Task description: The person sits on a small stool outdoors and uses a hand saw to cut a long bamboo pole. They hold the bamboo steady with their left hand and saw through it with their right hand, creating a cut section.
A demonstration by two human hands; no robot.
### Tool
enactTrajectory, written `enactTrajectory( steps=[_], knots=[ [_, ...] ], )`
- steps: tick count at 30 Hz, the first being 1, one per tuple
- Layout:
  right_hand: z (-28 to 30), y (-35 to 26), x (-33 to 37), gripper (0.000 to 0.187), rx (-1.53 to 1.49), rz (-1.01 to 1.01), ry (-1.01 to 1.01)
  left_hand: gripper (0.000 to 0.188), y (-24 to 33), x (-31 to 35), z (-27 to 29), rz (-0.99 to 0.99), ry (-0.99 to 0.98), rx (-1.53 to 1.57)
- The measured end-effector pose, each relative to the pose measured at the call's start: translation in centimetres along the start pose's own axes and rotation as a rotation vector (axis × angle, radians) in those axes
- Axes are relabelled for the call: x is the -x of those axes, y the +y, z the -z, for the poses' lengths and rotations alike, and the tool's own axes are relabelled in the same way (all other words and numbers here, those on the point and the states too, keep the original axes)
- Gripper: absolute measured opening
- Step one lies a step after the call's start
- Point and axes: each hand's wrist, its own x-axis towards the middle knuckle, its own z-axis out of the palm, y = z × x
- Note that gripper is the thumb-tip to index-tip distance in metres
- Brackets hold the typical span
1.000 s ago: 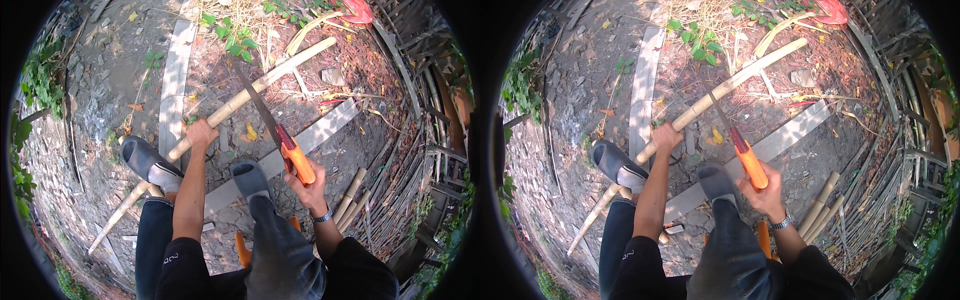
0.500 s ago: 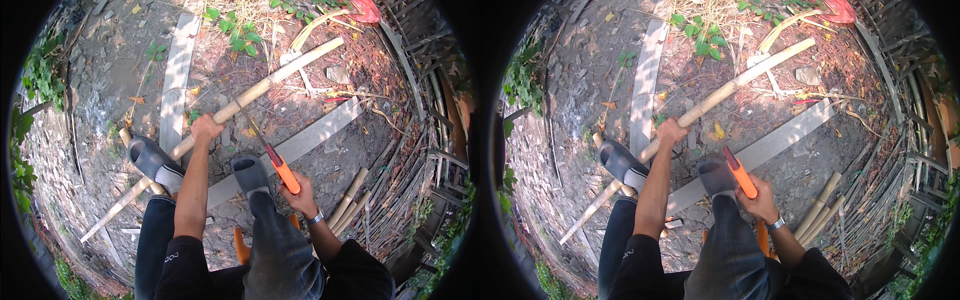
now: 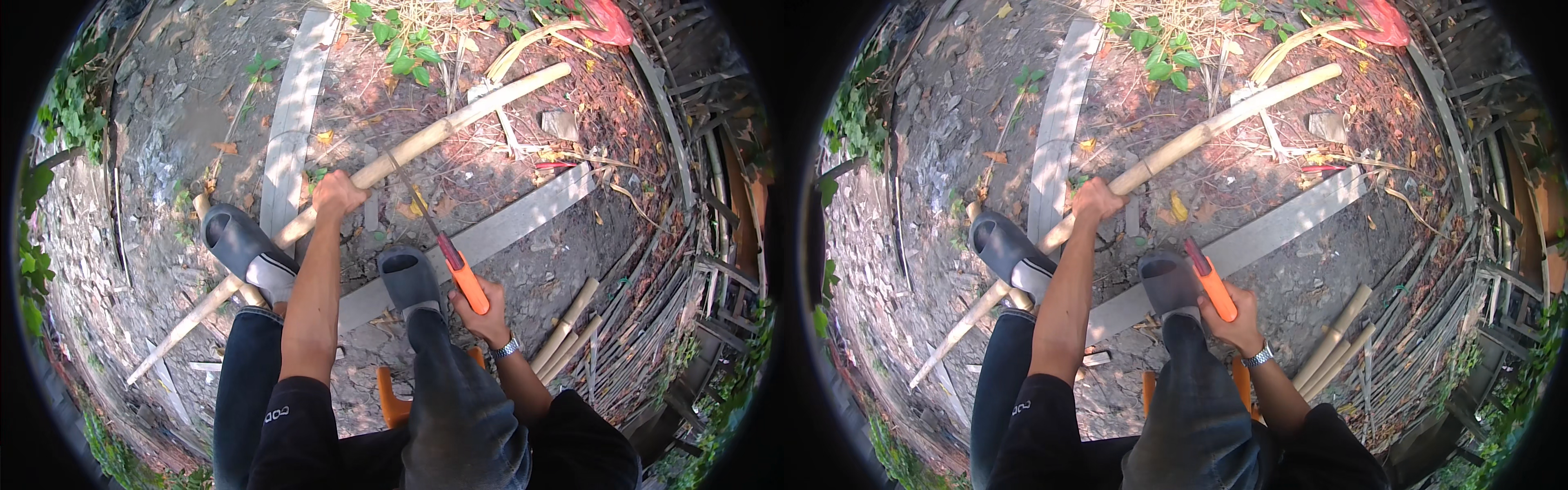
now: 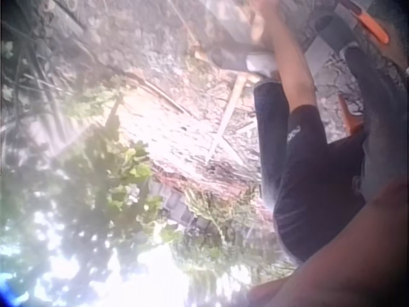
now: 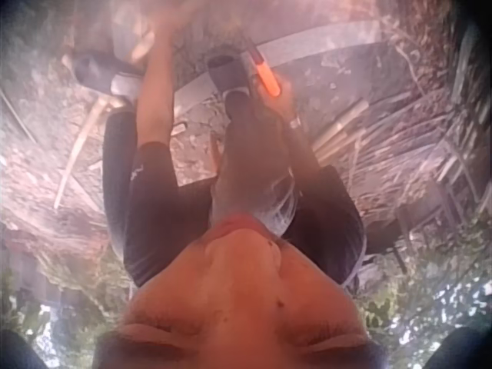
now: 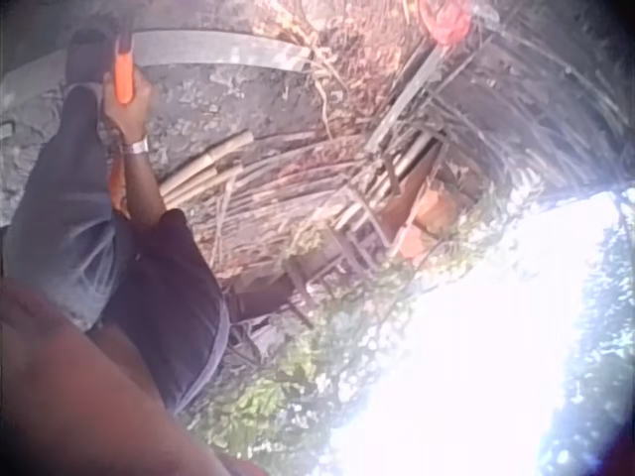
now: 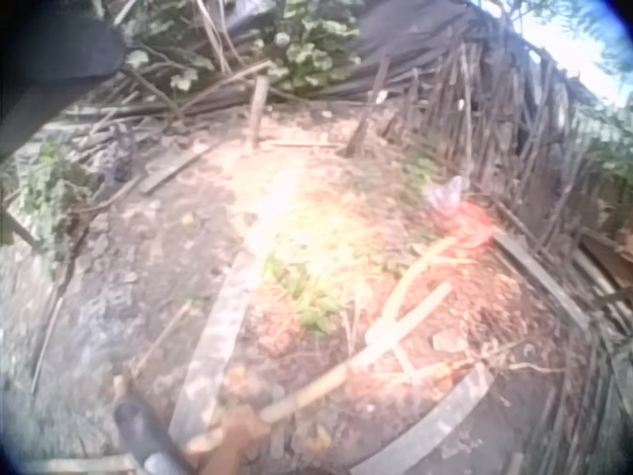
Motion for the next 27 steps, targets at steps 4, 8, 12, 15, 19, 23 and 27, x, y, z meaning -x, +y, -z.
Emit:
enactTrajectory(
  steps=[4, 8, 12, 15, 19, 23, 27],
  knots=[
    [-0.2, 0.3, 0.0, 0.013, -0.01, 0.013, 0.011, 0.065, -0.1, -0.3, 0.7, 0.01, -0.037, 0.014],
    [-0.2, 0.1, 0.1, 0.013, -0.057, -0.006, 0.016, 0.069, -0.2, -0.5, 0.7, 0.018, -0.072, 0.022],
    [0.1, -0.6, 0.1, 0.013, -0.026, 0.005, 0.013, 0.072, -0.2, -0.7, 0.6, 0.007, -0.081, 0.009],
    [0.3, -0.7, 0.2, 0.012, -0.001, 0.024, 0.012, 0.073, -0.4, -0.9, 0.4, -0.02, -0.065, -0.003],
    [0.5, -1.1, 0.2, 0.012, 0.025, 0.034, 0.007, 0.071, -0.6, -1.3, 0.3, -0.007, -0.089, 0.004],
    [0.2, -1.7, 0.0, 0.011, 0.057, 0.019, 0.024, 0.066, -0.6, -1.3, 0.3, -0.016, -0.077, -0.007],
    [-0.3, -1.8, 0.1, 0.01, 0.028, -0.012, 0.064, 0.065, -0.8, -1.1, 0.0, -0.103, -0.012, -0.038]
  ],
)
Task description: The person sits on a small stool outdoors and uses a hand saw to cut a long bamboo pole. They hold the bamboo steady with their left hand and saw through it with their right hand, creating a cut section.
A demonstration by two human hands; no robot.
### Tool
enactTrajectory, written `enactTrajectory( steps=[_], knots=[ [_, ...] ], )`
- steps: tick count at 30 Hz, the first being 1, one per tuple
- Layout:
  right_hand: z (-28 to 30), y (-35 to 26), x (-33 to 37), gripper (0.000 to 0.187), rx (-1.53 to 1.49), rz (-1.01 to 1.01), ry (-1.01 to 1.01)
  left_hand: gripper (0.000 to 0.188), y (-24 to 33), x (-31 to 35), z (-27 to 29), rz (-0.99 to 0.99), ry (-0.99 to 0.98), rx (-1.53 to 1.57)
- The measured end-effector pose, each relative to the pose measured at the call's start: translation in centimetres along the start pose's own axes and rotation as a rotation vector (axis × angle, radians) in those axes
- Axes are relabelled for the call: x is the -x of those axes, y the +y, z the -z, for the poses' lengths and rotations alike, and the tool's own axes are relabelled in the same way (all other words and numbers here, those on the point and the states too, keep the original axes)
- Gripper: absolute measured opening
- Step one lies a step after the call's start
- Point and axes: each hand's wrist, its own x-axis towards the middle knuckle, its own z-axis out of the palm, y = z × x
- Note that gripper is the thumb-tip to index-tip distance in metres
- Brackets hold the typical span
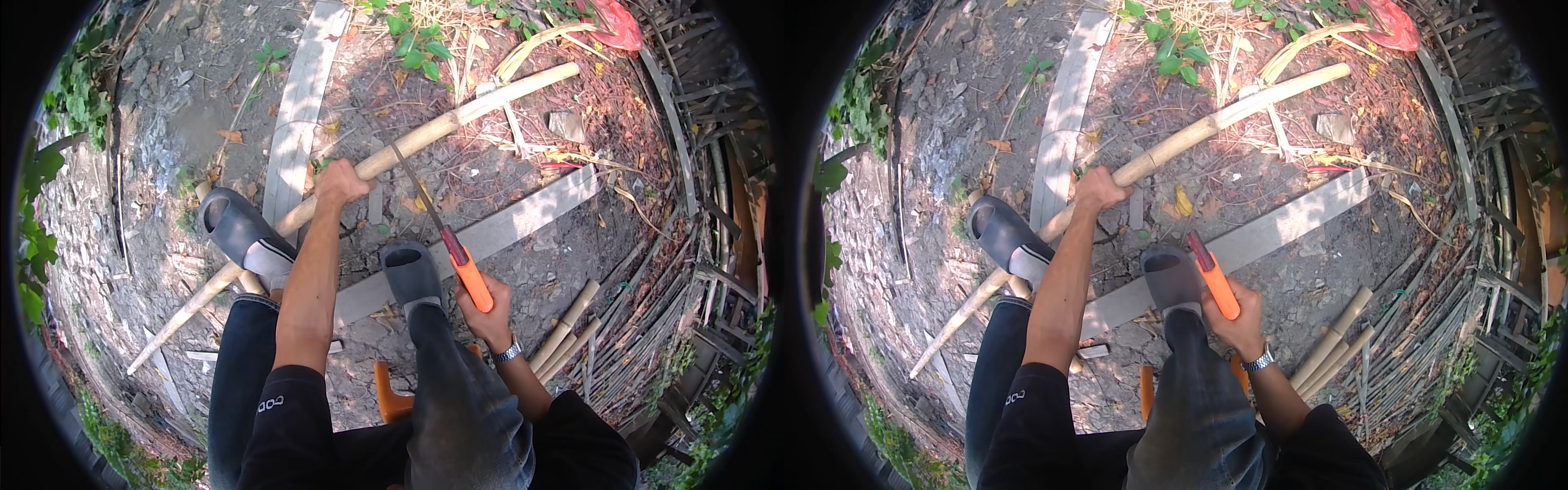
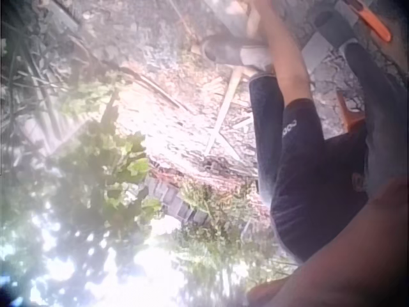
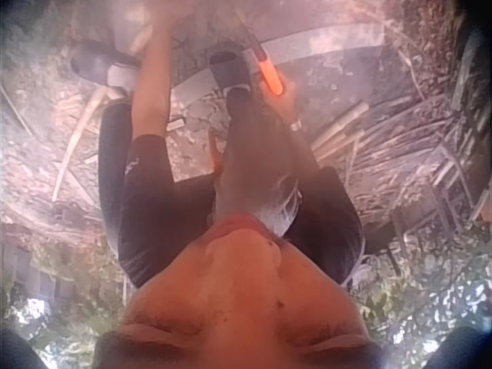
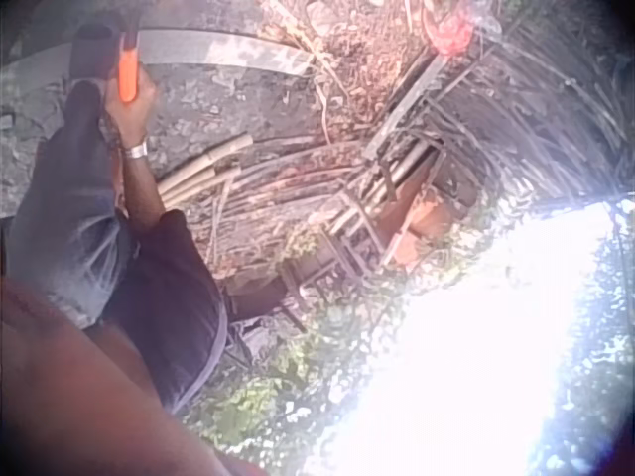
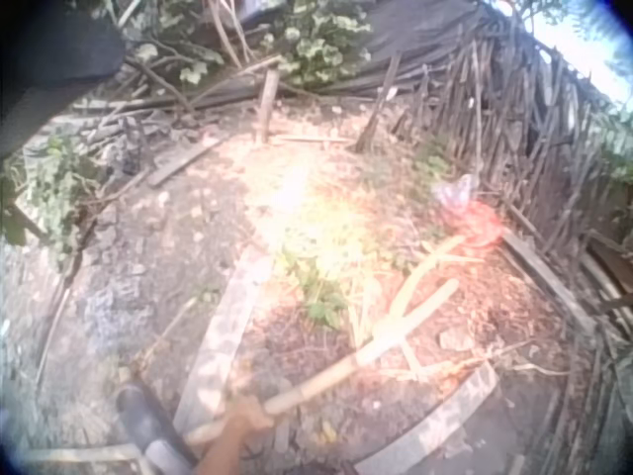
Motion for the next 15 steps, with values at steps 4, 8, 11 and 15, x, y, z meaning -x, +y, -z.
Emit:
enactTrajectory(
  steps=[4, 8, 11, 15],
  knots=[
    [-0.4, -0.8, 0.2, 0.01, -0.032, -0.009, 0.017, 0.064, -0.1, 0.0, -0.1, 0.002, 0.006, -0.012],
    [-0.5, -0.8, 0.4, 0.009, -0.071, -0.027, 0.015, 0.062, -0.1, -0.3, -0.1, 0.016, -0.034, -0.03],
    [-0.1, -0.5, 0.5, 0.011, -0.035, -0.007, -0.064, 0.06, -0.3, -0.7, -0.2, 0.022, -0.045, -0.039],
    [0.2, 0.8, 1.0, 0.02, -0.118, 0.101, -0.14, 0.059, -0.2, -0.6, -0.3, 0.009, -0.026, -0.018]
  ],
)
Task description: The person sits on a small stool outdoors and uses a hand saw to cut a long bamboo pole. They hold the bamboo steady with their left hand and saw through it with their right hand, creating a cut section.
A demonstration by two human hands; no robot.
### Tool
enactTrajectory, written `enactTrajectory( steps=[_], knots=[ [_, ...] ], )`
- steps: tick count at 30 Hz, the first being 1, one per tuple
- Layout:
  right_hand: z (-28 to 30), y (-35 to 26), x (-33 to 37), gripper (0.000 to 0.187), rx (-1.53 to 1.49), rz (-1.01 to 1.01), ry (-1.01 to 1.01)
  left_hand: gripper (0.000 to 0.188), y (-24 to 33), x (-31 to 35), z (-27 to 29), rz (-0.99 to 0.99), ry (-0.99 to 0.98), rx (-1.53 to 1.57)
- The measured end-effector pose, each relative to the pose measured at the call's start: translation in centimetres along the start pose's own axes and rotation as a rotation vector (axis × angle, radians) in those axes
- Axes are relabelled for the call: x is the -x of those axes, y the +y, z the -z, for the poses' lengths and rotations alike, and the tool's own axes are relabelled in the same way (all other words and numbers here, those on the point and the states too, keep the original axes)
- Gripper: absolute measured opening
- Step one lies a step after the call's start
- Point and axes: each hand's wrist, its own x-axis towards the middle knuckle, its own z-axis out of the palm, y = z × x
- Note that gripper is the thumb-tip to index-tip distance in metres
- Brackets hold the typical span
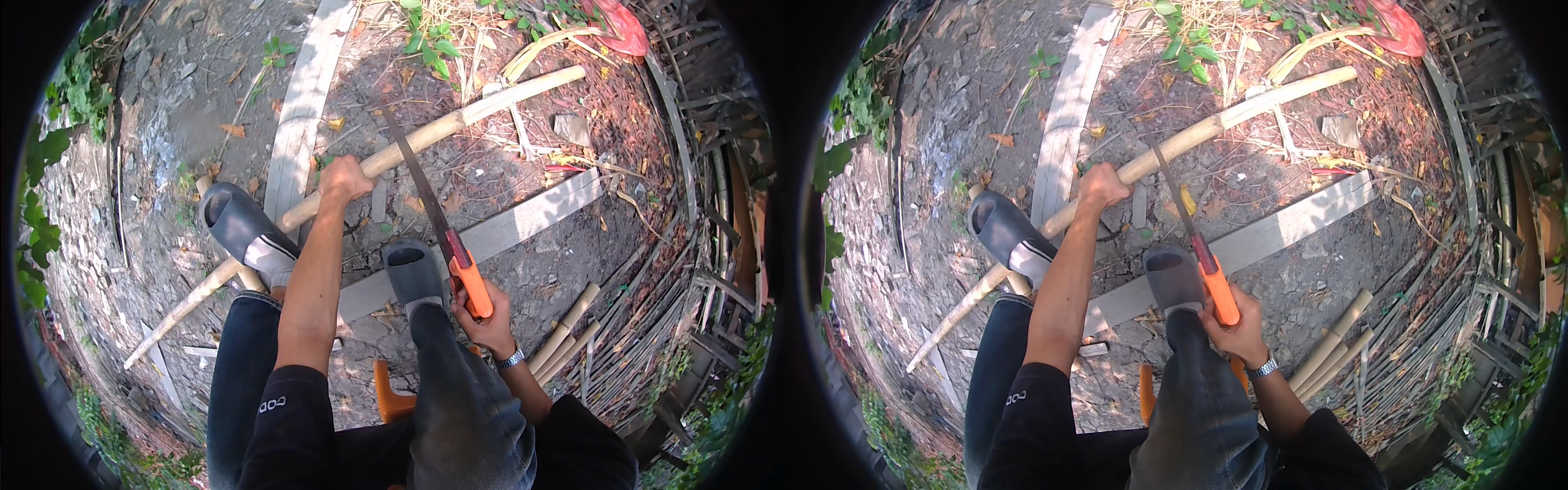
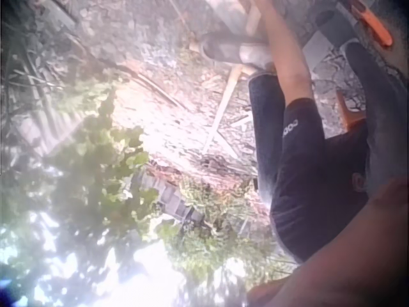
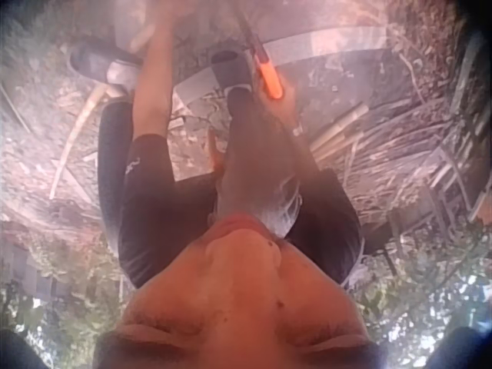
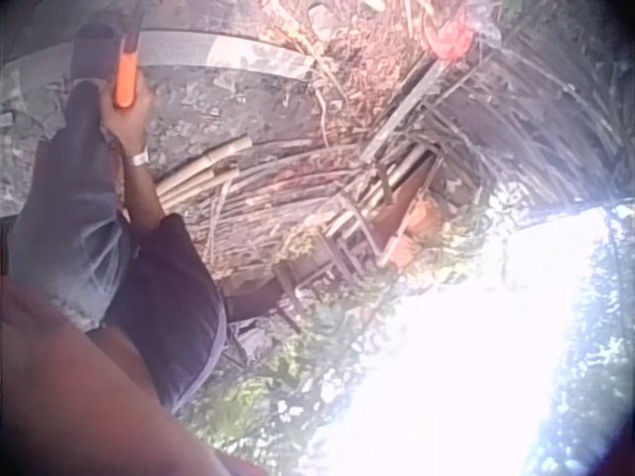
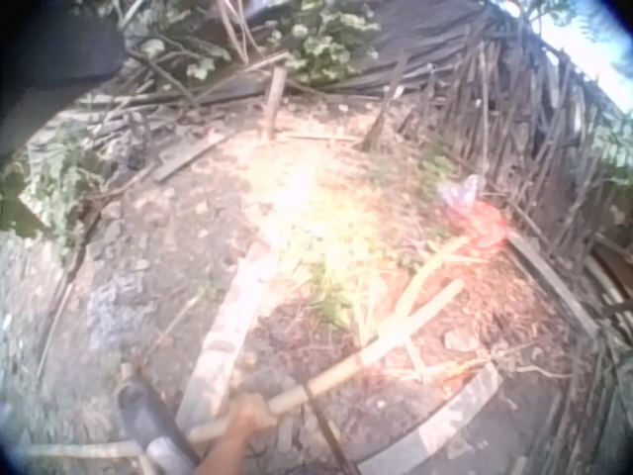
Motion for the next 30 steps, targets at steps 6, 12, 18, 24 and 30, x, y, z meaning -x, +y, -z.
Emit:
enactTrajectory(
  steps=[6, 12, 18, 24, 30],
  knots=[
    [0.2, 0.3, 0.0, 0.023, 0.072, 0.034, -0.035, 0.055, 0.2, 0.3, 0.0, -0.002, 0.032, -0.033],
    [-0.1, 0.2, 0.3, 0.011, 0.022, -0.101, 0.017, 0.04, 1.2, 0.8, -1.2, 0.009, 0.161, -0.097],
    [-0.5, 0.6, 0.8, 0.013, -0.068, -0.189, 0.129, 0.033, 1.1, 1.1, -1.5, 0.025, 0.119, -0.052],
    [4.1, 3.8, 8.8, 0.018, 0.185, -0.154, 0.066, 0.032, 1.3, 1.2, -0.9, 0.029, 0.108, 0.001],
    [6.6, 0.3, 11.7, 0.021, 0.168, -0.122, 0.047, 0.034, 0.9, 1.2, -1.0, 0.034, 0.117, -0.027]
  ],
)
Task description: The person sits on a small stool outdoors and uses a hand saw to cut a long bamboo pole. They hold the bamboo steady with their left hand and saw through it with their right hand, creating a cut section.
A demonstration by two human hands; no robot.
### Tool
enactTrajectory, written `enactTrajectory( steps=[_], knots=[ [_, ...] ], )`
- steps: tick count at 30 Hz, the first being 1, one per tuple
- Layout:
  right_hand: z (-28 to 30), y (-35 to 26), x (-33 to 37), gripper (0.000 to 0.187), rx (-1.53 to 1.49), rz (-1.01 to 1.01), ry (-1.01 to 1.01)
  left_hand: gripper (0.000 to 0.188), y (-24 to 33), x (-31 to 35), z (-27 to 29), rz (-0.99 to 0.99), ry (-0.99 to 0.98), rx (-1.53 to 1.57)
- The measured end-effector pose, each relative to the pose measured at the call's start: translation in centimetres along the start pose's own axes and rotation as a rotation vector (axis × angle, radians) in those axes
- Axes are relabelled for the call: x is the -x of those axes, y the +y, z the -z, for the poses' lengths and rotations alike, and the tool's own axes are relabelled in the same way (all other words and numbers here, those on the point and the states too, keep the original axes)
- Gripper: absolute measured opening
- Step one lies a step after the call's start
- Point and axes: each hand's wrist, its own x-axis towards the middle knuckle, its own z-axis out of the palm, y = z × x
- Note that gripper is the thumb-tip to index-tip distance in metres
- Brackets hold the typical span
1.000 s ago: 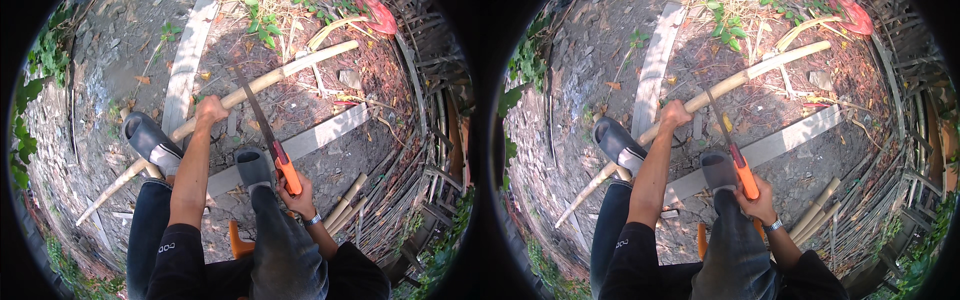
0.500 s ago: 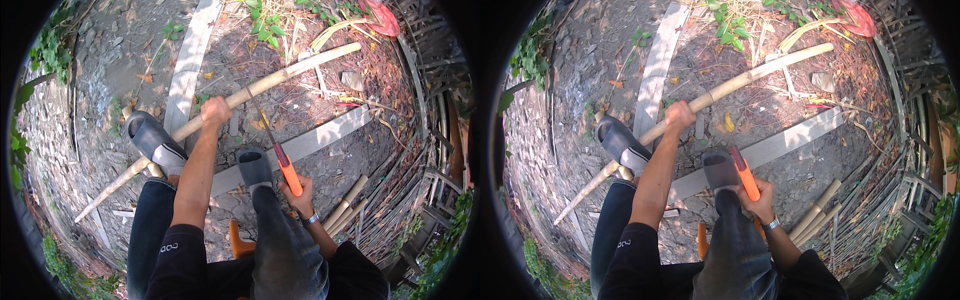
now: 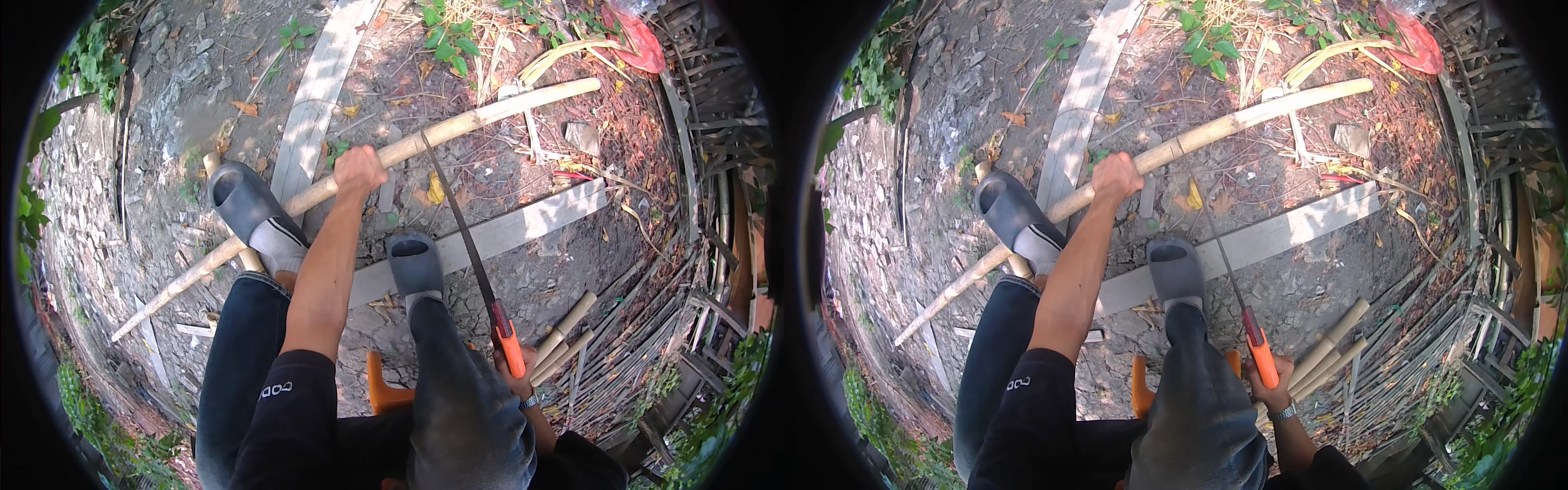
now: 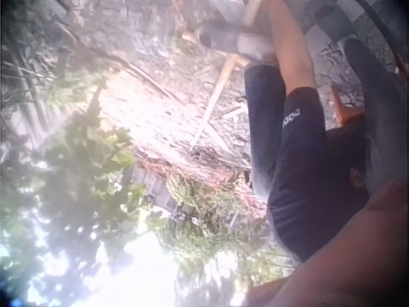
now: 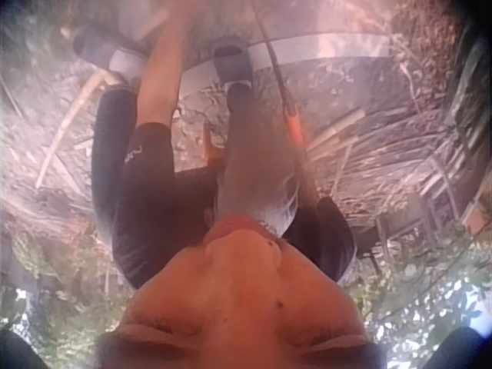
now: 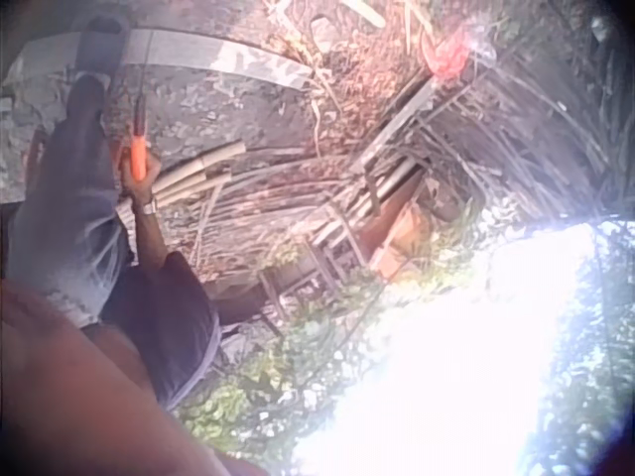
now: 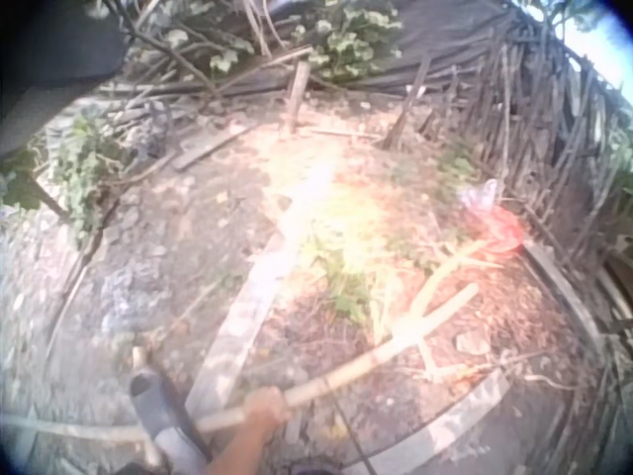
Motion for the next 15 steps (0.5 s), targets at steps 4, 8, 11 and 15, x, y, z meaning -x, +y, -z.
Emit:
enactTrajectory(
  steps=[4, 8, 11, 15],
  knots=[
    [-0.5, 0.6, -1.5, 0.019, 0.034, 0.019, 0.029, 0.035, 0.4, 0.2, 0.3, -0.013, -0.012, 0.018],
    [-1.9, 0.5, -4.1, 0.018, -0.003, 0.057, 0.011, 0.035, -0.1, -0.1, 0.0, -0.008, -0.003, 0.021],
    [-3.9, -1.0, -6.3, 0.016, -0.049, 0.034, 0.026, 0.036, -0.1, -0.1, 0.0, -0.004, -0.004, 0.022],
    [-5.7, -1.0, -7.3, 0.013, -0.087, -0.02, 0.048, 0.038, 0.5, 0.2, 0.4, 0.005, -0.035, 0.022]
  ],
)
